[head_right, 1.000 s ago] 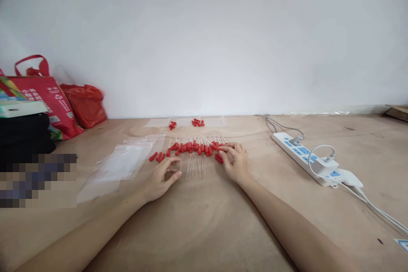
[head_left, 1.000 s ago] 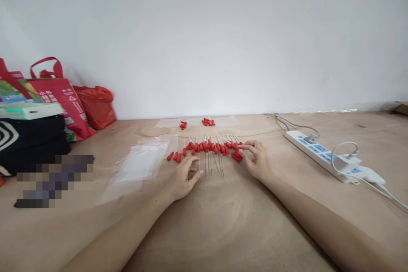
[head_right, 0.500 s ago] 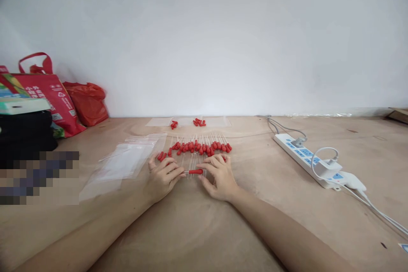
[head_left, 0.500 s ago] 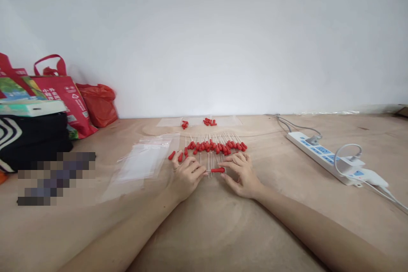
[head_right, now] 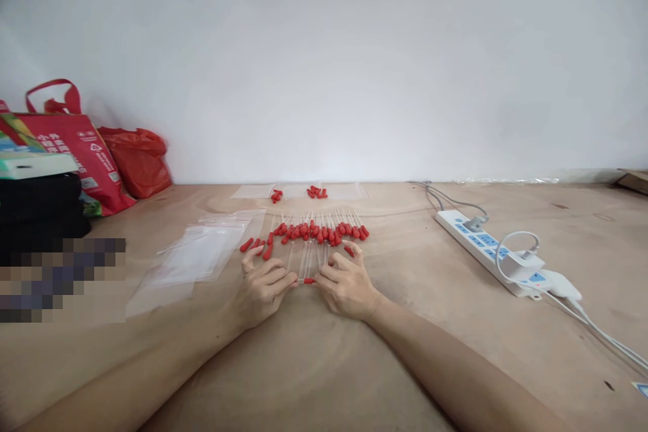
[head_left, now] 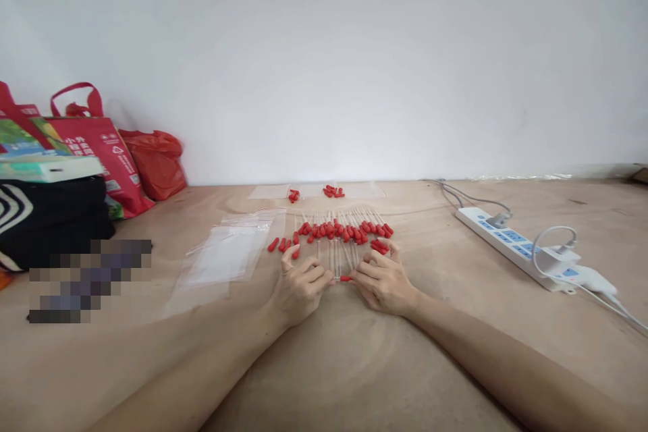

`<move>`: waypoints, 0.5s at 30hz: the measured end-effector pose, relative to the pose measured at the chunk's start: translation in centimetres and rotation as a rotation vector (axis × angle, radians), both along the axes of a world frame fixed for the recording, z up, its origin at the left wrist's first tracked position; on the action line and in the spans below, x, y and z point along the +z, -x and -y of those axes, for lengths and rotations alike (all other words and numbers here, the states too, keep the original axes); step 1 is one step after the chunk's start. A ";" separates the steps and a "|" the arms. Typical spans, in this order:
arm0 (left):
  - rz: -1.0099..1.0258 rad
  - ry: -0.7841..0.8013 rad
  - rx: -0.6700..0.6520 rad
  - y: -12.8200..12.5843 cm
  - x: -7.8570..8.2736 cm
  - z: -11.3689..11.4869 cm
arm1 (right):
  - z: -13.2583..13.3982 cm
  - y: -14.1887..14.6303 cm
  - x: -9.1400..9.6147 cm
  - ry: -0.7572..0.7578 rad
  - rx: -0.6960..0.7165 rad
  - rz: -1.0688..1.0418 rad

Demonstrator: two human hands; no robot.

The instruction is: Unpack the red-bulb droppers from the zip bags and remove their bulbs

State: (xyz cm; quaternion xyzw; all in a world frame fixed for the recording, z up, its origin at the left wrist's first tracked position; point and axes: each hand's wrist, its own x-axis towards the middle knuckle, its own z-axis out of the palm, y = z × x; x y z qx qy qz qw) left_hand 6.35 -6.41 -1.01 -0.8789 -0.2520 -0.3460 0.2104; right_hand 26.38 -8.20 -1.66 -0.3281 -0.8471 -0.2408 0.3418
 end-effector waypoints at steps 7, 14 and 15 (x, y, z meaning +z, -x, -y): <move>0.016 0.048 -0.026 0.0 0.0 -0.1 | 0.0 0.0 0.3 0.052 0.029 0.037; 0.014 0.058 -0.046 0.1 0.0 0.0 | 0.0 -0.2 0.2 0.081 0.051 0.090; 0.014 0.057 -0.052 0.1 0.0 0.0 | 0.0 -0.3 0.2 0.083 0.055 0.093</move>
